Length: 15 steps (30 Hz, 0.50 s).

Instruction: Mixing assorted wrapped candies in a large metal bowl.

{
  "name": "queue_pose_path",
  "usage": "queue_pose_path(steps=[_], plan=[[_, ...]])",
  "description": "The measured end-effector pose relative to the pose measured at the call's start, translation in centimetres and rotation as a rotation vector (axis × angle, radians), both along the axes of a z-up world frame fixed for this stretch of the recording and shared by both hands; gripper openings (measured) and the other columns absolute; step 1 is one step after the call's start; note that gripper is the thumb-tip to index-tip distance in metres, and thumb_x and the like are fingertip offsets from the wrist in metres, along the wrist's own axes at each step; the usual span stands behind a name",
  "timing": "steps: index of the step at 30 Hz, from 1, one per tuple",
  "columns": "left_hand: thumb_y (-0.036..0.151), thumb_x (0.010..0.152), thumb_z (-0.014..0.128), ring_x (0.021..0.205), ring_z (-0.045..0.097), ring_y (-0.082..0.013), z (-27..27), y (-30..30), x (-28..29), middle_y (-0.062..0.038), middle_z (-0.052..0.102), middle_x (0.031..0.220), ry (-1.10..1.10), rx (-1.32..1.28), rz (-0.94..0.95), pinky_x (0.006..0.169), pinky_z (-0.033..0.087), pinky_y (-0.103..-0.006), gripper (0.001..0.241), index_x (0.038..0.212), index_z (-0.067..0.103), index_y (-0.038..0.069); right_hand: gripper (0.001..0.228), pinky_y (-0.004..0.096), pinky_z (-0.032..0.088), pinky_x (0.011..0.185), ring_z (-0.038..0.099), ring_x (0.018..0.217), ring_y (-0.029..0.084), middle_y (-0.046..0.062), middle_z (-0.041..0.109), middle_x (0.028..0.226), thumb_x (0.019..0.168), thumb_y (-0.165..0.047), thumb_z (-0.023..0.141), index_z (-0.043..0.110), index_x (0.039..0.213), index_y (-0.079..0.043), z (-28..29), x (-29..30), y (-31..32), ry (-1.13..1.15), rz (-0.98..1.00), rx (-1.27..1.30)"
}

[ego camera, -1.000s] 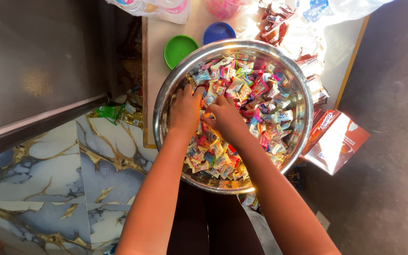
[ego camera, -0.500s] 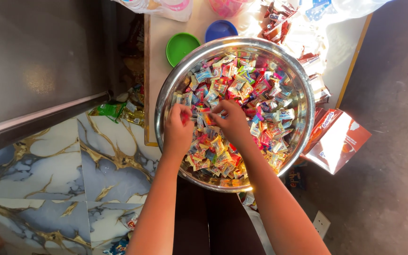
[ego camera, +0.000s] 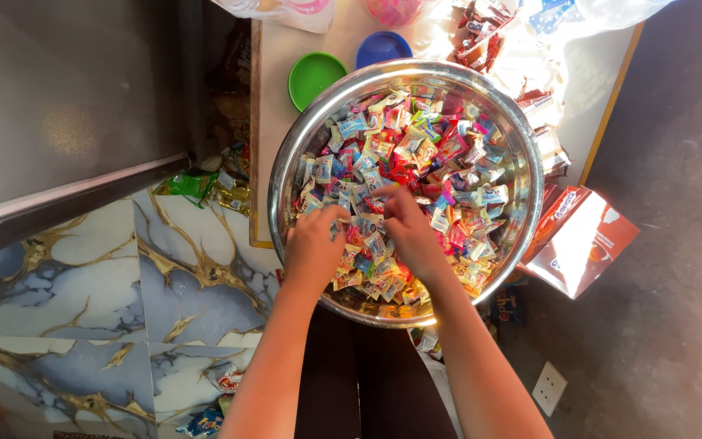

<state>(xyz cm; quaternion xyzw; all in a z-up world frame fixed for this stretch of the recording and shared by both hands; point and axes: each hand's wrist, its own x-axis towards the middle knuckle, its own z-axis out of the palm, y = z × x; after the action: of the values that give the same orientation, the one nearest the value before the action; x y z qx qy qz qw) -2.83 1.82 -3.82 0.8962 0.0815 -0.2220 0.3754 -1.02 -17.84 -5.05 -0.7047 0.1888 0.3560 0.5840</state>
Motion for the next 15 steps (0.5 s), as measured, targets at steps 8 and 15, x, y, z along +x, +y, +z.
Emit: queue_pose_path(steps=[8, 15], plan=[[0.010, 0.079, 0.078, 0.108, 0.059, -0.0302, 0.5, -0.6, -0.1, -0.007, 0.064, 0.100, 0.081, 0.110, -0.099, 0.091, 0.045, -0.0454, 0.034, 0.110, 0.072, 0.022, 0.031, 0.043, 0.049, 0.087, 0.054, 0.100, 0.034, 0.012, 0.057, 0.100, 0.074, -0.019, 0.085, 0.068, 0.098, -0.011, 2.5, -0.3, 3.1, -0.540, 0.462, -0.518], [0.015, 0.084, 0.078, 0.108, 0.059, -0.0287, -0.2, -0.6, -0.8, -0.006, 0.063, 0.097, 0.110, 0.094, -0.059, 0.093, 0.044, -0.0447, 0.018, 0.101, 0.073, 0.019, 0.032, 0.045, 0.048, 0.086, 0.055, 0.101, 0.034, 0.011, 0.058, 0.099, 0.069, -0.021, 0.088, 0.069, 0.094, -0.011, 1.5, -0.4, 2.9, -0.539, 0.594, -0.628]])
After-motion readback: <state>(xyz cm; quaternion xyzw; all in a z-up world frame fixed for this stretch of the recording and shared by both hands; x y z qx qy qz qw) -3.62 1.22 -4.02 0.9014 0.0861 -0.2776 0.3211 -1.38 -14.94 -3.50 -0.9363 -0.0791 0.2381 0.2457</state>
